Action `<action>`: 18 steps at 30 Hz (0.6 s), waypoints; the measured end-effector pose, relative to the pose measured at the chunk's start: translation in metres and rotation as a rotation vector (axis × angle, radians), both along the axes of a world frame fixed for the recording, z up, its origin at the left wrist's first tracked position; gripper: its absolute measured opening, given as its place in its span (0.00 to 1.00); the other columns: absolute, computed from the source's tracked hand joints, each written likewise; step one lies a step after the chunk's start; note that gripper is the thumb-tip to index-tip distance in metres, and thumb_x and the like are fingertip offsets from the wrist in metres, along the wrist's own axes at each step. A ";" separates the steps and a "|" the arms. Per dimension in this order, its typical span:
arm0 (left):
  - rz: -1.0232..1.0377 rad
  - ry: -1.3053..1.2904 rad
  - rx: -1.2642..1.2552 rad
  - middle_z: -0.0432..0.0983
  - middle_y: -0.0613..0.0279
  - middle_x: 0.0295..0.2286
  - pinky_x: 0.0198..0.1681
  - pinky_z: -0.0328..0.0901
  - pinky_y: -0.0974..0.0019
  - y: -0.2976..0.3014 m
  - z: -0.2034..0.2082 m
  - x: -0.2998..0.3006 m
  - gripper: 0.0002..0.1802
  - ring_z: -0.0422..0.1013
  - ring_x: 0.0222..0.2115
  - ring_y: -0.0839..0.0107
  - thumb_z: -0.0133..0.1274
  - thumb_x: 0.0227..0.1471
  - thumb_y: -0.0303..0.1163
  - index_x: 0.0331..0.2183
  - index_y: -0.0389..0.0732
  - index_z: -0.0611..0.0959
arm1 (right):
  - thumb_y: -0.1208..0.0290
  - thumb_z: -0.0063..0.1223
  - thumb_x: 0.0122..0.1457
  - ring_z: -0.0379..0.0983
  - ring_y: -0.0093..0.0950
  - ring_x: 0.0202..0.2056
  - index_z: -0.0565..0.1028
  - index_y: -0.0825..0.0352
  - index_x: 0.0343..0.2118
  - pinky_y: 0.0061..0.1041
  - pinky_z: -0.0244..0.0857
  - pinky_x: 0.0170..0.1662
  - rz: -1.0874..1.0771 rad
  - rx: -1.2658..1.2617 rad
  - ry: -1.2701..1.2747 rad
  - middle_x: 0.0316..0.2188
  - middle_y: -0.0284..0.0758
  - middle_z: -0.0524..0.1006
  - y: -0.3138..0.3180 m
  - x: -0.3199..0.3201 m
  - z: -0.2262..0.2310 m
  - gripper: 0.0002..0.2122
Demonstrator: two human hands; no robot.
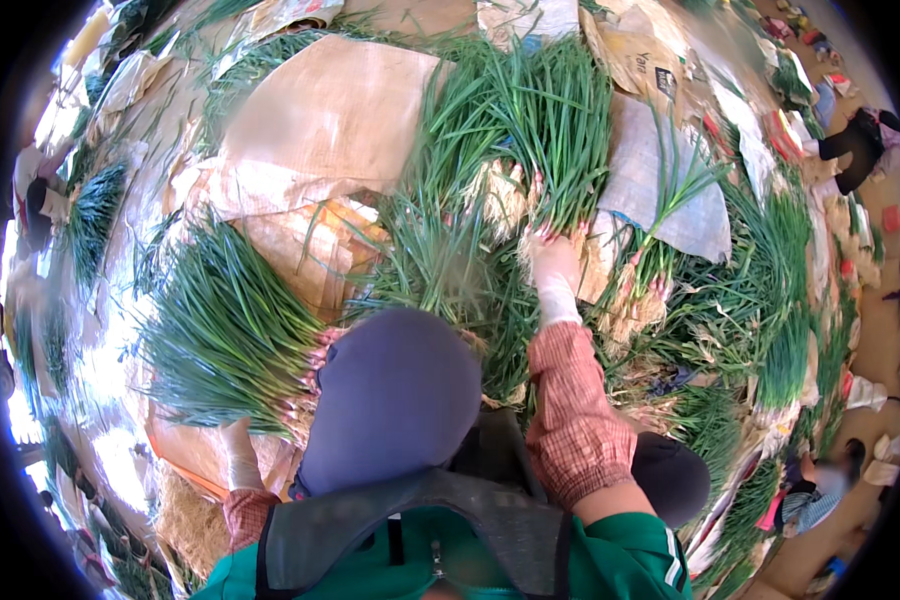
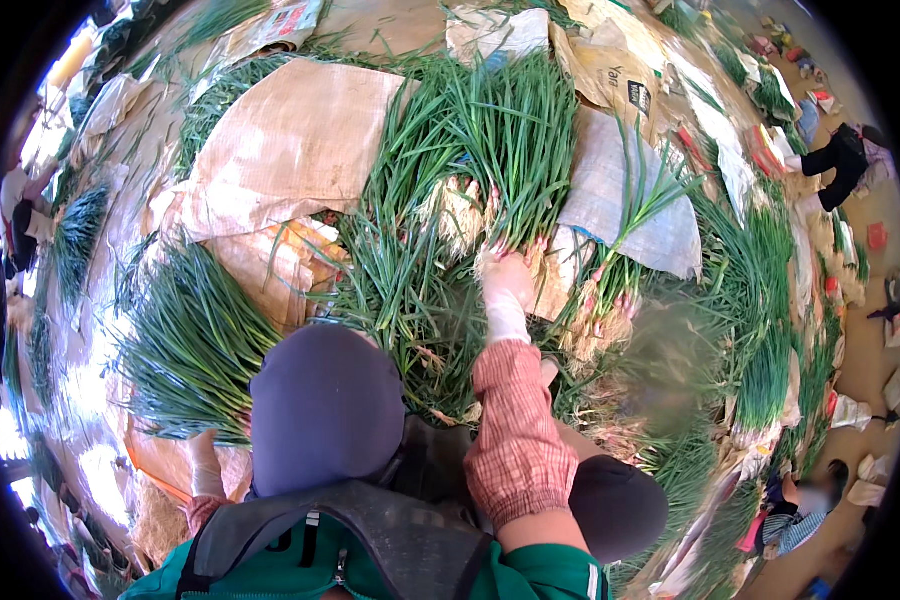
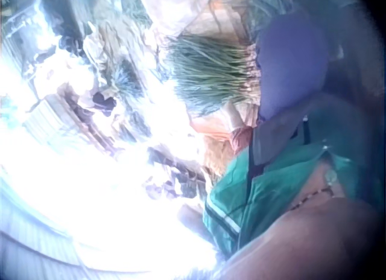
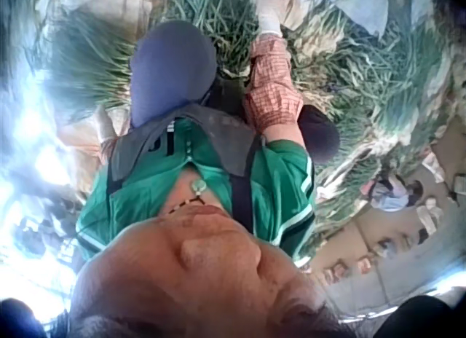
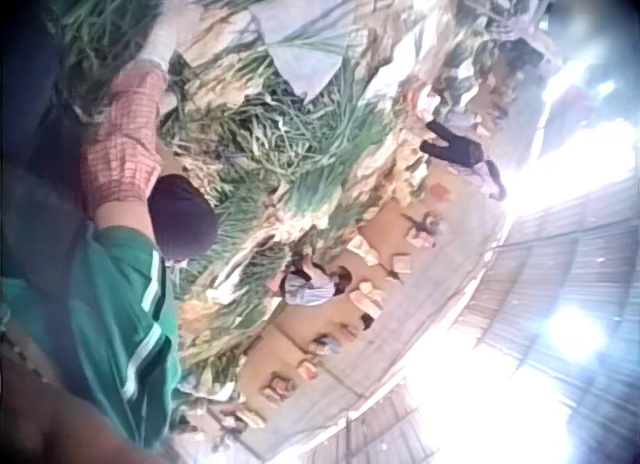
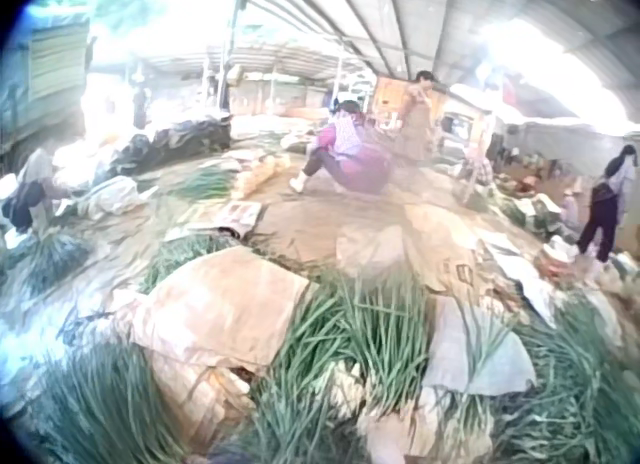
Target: The person sorts bunches of spring onions by hand, removing loose soil and dry leaves from the roots and arranging them on top of large sacks.
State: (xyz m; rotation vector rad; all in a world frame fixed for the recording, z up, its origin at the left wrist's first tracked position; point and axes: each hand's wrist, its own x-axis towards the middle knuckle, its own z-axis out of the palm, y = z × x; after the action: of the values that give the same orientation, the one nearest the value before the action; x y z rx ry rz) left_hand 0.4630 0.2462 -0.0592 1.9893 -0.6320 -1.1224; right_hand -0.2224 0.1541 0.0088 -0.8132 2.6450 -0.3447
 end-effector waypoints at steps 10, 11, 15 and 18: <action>-1.106 -0.597 -0.796 0.74 0.55 0.44 0.53 0.62 0.67 -0.165 0.174 -0.279 0.11 0.69 0.47 0.68 0.51 0.54 0.26 0.38 0.32 0.81 | 0.64 0.53 0.59 0.70 0.18 0.24 0.79 0.73 0.36 0.18 0.64 0.29 -0.072 -0.928 -0.282 0.24 0.35 0.78 0.025 -0.066 0.073 0.14; -0.912 -0.097 -0.540 0.76 0.57 0.40 0.52 0.63 0.66 -0.172 0.188 -0.325 0.10 0.70 0.46 0.68 0.51 0.53 0.27 0.34 0.32 0.83 | 0.63 0.52 0.59 0.68 0.18 0.19 0.79 0.71 0.33 0.18 0.62 0.24 -0.131 -0.792 -0.251 0.18 0.31 0.75 0.019 -0.054 0.090 0.14; -1.479 0.700 -0.285 0.71 0.54 0.48 0.51 0.65 0.65 -0.192 0.192 -0.457 0.21 0.71 0.47 0.67 0.44 0.61 0.34 0.52 0.33 0.71 | 0.60 0.50 0.61 0.61 0.17 0.12 0.77 0.67 0.28 0.21 0.58 0.16 0.021 -0.458 -0.111 0.12 0.27 0.71 0.013 -0.024 0.076 0.14; -1.334 0.943 0.284 0.73 0.57 0.47 0.51 0.65 0.61 -0.196 0.116 -0.527 0.26 0.71 0.46 0.68 0.43 0.62 0.47 0.52 0.36 0.72 | 0.57 0.46 0.63 0.66 0.18 0.12 0.78 0.68 0.31 0.20 0.61 0.17 0.304 -0.424 -0.082 0.14 0.30 0.75 0.017 0.035 0.069 0.17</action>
State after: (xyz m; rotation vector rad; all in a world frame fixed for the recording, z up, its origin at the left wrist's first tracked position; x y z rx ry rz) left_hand -0.0642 0.0503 0.0569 0.7624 -1.3044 -2.7561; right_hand -0.1877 0.1712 0.0779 -1.2793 2.3520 -0.8505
